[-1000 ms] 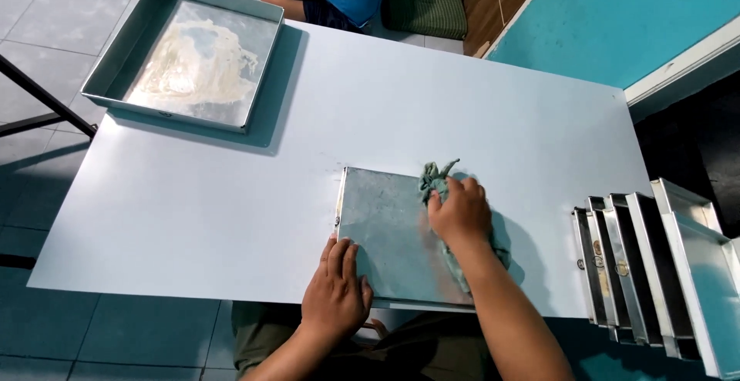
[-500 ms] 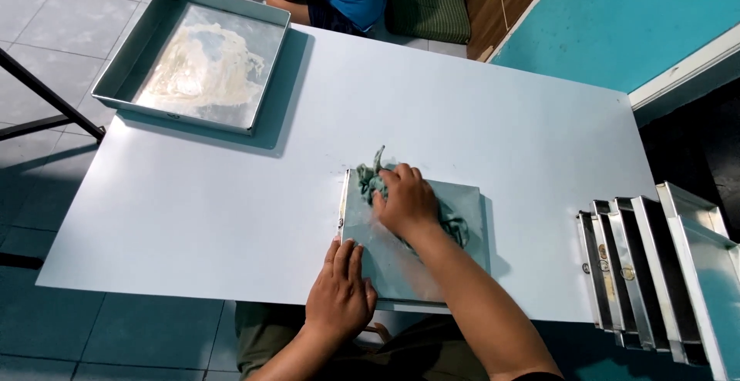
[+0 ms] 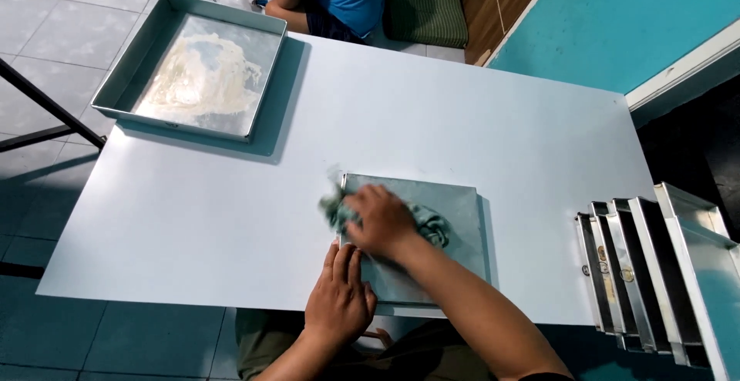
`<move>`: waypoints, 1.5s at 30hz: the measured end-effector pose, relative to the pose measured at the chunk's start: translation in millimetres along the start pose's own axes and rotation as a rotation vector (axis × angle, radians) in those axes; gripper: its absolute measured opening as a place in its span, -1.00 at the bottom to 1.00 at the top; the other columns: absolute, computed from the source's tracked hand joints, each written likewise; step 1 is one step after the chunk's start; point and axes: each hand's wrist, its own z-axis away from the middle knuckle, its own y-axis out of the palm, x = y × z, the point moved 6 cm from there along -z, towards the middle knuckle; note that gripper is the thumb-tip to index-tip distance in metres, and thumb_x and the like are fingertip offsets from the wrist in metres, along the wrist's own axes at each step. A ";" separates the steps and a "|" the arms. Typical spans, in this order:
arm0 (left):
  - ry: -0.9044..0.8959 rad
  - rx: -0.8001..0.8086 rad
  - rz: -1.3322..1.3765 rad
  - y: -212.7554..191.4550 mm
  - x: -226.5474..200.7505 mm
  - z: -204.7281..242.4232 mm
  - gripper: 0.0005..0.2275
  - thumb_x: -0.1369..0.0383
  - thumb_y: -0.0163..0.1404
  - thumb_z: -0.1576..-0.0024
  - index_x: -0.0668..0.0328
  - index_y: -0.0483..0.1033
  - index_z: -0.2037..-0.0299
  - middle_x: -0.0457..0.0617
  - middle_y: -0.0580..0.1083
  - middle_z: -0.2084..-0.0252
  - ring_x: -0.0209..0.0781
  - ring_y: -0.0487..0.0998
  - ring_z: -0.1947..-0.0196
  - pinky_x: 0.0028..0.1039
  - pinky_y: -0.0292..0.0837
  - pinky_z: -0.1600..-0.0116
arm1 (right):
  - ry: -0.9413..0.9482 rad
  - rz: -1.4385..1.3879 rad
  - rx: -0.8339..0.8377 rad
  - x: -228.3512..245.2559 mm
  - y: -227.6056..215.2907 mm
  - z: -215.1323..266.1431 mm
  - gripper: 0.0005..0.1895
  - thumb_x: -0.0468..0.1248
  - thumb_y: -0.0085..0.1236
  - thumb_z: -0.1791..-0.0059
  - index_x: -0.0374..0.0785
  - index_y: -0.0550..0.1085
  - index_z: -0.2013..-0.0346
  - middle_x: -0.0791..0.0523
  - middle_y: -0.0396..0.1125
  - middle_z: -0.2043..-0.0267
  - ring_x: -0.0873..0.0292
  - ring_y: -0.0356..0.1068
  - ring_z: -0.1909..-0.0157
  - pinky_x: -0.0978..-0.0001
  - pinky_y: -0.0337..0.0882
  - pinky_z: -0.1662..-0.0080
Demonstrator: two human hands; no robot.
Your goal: The person wipes a rectangular metal tray with a cloth, cleaning both the top and bottom surfaces. They flip the tray over to clean the other side and continue wiping until the tray appears clean.
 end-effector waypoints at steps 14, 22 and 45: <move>-0.016 0.009 -0.127 12.7 0.7 2.4 -0.44 0.36 -0.11 -0.04 0.67 0.24 -0.23 0.45 0.32 -0.21 0.37 0.27 -0.29 0.02 0.14 -0.48 | -0.128 -0.068 -0.141 -6.9 24.6 -5.4 -0.51 -0.08 0.16 0.11 -0.03 0.52 -0.13 0.06 0.34 0.00 -0.07 0.32 -0.04 -0.03 0.39 0.02; -0.148 0.000 -0.022 13.4 5.3 10.8 -0.50 0.38 -0.12 -0.04 0.40 0.30 -0.23 0.27 0.29 -0.29 0.36 0.25 -0.38 -0.06 0.26 -0.40 | 0.334 0.103 -0.200 -108.5 -19.9 31.9 -0.54 -0.02 0.08 -0.03 0.04 0.45 -0.22 0.02 0.34 -0.07 -0.09 0.30 -0.10 0.00 0.43 0.01; -0.162 0.286 -0.133 19.9 8.5 10.5 -0.52 0.21 -0.23 -0.26 0.43 0.19 -0.30 0.35 0.24 -0.27 0.36 0.18 -0.40 -0.09 0.06 -0.45 | 0.444 0.077 -0.211 -123.4 -44.0 133.1 -0.20 0.19 -0.10 -0.08 -0.05 0.09 -0.54 -0.13 0.19 -0.29 -0.33 0.20 -0.30 -0.34 0.27 -0.12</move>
